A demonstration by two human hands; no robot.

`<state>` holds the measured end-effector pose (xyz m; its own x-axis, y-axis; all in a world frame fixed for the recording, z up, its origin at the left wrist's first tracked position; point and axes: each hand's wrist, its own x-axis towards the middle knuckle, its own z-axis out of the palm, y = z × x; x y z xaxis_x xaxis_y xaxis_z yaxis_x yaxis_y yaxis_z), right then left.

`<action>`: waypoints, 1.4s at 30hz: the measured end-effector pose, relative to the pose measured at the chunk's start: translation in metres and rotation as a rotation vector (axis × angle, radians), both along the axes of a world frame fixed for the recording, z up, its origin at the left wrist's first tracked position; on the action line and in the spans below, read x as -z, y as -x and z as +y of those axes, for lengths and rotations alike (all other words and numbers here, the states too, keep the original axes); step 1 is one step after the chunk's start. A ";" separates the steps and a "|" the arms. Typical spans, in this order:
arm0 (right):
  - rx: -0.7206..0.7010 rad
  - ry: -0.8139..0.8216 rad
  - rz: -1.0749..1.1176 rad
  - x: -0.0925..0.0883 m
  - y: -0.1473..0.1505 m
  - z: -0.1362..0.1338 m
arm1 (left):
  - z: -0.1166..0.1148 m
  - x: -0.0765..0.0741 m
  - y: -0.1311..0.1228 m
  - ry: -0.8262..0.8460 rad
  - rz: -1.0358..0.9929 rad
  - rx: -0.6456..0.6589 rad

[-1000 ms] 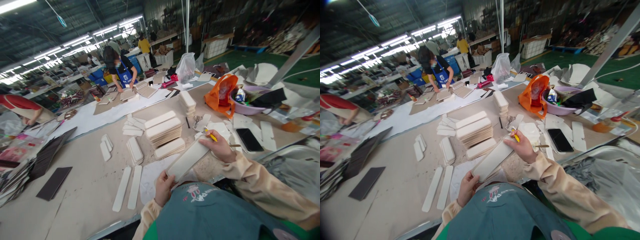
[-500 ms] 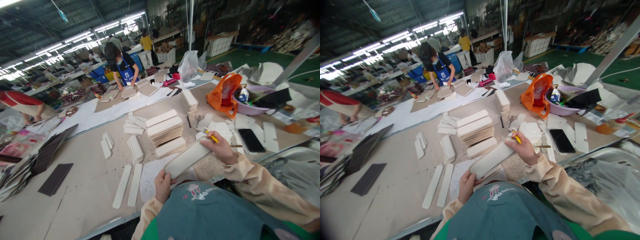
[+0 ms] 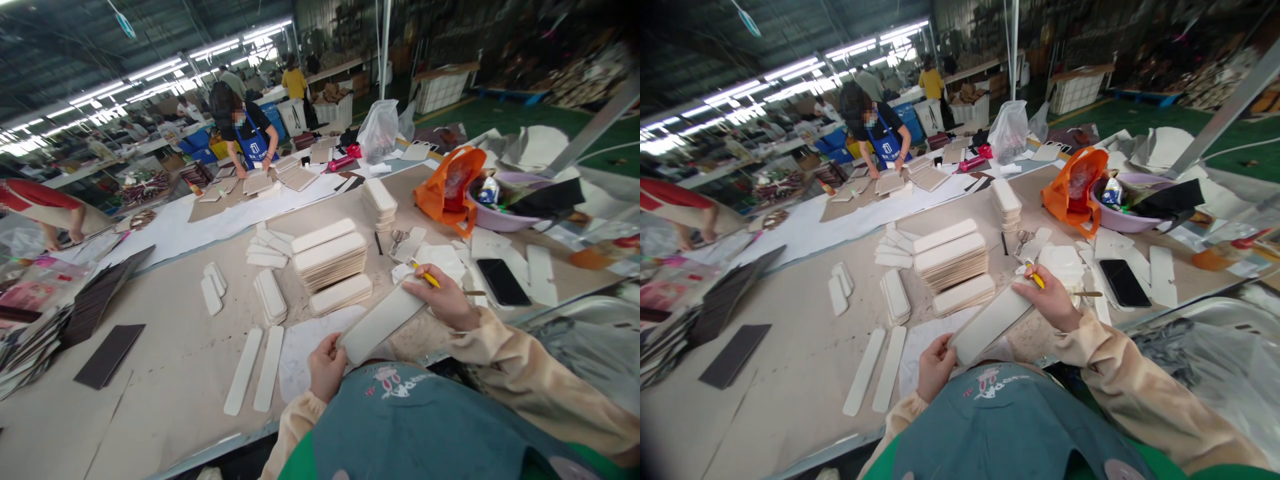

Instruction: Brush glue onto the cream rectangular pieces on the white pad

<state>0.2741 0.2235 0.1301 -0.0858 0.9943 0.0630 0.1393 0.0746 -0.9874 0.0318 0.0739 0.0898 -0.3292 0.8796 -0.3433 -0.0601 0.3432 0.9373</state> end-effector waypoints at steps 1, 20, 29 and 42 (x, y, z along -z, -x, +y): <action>0.001 0.001 -0.006 0.000 0.000 0.000 | 0.000 0.000 0.000 0.001 0.010 0.004; -0.002 0.062 0.103 -0.006 0.005 0.001 | 0.002 -0.007 0.000 0.133 -0.429 -0.018; -0.029 0.049 0.149 -0.011 0.016 0.008 | 0.001 -0.030 -0.003 0.163 -0.774 0.175; -0.035 0.074 0.212 0.001 0.013 0.008 | 0.000 -0.003 -0.006 0.077 -0.598 0.105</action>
